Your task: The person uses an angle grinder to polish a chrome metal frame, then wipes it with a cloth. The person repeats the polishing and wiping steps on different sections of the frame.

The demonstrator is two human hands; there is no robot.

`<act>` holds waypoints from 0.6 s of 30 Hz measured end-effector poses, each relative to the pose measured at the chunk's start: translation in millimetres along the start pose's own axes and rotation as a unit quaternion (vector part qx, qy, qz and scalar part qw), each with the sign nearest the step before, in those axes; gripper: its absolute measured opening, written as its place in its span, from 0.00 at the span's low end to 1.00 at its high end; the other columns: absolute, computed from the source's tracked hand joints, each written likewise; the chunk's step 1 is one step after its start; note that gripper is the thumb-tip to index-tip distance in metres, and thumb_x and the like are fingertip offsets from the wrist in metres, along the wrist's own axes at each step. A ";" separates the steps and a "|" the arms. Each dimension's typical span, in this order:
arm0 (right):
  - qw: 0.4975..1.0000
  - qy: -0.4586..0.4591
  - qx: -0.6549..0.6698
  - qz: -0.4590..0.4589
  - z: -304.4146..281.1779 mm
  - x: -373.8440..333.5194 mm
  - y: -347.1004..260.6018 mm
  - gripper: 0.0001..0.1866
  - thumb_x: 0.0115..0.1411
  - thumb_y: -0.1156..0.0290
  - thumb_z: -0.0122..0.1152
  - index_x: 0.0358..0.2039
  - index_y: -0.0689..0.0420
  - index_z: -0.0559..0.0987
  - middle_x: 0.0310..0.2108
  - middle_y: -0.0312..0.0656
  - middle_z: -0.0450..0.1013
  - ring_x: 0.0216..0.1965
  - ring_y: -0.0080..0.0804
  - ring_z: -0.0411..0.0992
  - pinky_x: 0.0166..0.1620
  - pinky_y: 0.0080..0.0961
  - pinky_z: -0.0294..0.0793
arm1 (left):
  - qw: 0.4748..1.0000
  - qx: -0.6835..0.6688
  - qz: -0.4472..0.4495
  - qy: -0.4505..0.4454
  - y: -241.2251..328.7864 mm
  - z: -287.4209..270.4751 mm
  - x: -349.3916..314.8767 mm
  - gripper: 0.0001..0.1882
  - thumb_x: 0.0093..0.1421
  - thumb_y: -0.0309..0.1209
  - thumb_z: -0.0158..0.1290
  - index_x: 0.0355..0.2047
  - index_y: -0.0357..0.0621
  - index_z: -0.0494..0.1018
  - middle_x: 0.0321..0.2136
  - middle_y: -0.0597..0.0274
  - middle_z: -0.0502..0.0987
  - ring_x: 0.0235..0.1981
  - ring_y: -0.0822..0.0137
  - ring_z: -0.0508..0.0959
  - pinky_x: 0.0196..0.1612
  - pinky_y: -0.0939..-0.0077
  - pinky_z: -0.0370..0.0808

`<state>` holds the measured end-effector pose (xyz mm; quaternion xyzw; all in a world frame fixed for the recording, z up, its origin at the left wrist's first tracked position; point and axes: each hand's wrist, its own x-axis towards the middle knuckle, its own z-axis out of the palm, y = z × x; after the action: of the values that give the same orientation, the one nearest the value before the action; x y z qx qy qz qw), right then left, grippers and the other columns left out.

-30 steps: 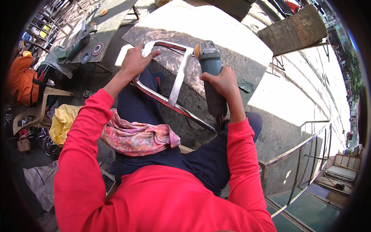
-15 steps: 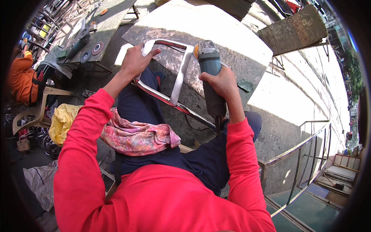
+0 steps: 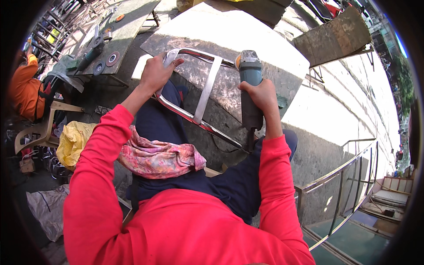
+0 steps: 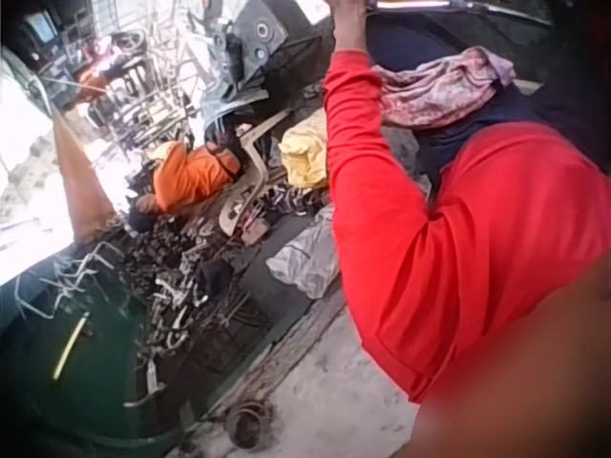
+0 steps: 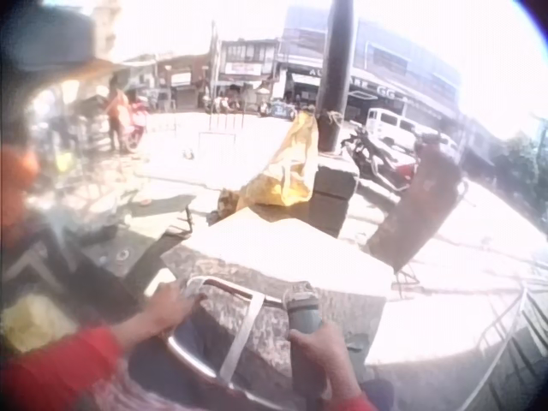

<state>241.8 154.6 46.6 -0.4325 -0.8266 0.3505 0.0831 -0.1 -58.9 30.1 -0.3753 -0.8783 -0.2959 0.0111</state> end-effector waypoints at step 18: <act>0.994 -0.013 0.098 -0.035 1.8 -17.4 0.2 0.29 0.41 0.53 0.73 0.24 0.72 0.79 0.20 0.50 0.76 0.22 0.35 0.77 0.26 0.31 0.75 | 0.995 -0.006 0.081 0.052 2.7 4.7 -12.4 0.36 0.55 0.54 0.62 0.47 0.30 0.73 0.26 0.35 0.79 0.31 0.42 0.82 0.33 0.56 0.78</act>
<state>251.8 140.4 48.0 -0.3887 -0.8036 0.4325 0.1267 11.5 -63.0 24.6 -0.4290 -0.8417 -0.3183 0.0784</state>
